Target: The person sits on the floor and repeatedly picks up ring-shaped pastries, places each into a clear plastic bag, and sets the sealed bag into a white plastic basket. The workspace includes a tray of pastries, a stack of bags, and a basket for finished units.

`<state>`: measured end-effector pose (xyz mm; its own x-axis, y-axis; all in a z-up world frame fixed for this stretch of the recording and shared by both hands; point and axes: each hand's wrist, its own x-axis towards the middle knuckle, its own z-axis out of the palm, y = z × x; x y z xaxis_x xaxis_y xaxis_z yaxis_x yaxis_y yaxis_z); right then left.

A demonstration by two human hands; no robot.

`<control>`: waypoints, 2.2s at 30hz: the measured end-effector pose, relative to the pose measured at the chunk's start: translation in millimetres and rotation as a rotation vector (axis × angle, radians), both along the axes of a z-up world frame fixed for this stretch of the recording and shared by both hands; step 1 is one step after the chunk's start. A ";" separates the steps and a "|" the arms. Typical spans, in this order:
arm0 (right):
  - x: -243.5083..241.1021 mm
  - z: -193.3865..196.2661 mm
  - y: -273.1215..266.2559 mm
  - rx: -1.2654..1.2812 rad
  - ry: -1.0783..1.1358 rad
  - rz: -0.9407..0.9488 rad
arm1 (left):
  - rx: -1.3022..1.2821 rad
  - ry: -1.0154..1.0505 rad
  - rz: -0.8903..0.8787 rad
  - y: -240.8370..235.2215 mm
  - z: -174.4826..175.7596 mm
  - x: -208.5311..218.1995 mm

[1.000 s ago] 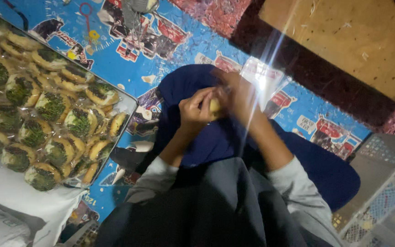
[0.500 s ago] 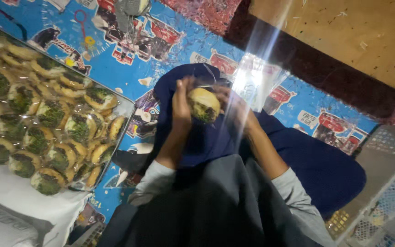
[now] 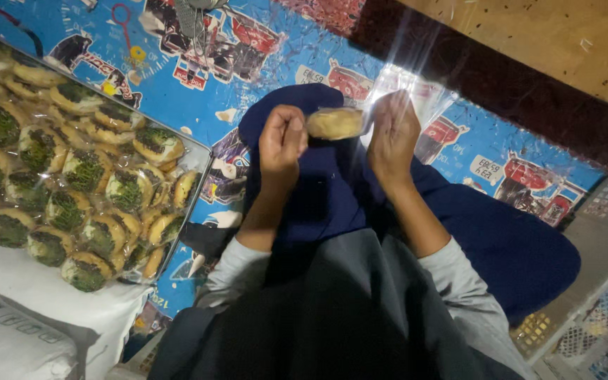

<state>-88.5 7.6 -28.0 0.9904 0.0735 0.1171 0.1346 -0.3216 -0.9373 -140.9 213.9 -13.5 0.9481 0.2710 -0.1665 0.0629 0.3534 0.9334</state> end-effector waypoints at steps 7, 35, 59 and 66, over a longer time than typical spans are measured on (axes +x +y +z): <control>-51.3 -96.9 -23.7 0.499 0.548 -0.053 | 0.547 0.181 -0.005 -15.5 -8.7 -27.8; 18.2 -146.3 -263.9 -0.766 -0.035 -0.634 | 1.382 -0.136 -0.572 -163.1 -206.7 126.4; 54.8 66.9 -89.5 -0.376 -0.001 -0.004 | 0.488 -0.246 -0.266 -161.1 -39.3 105.6; 79.1 34.5 -94.0 -0.293 -0.196 0.248 | -0.705 -0.061 -0.059 -159.3 -11.7 132.3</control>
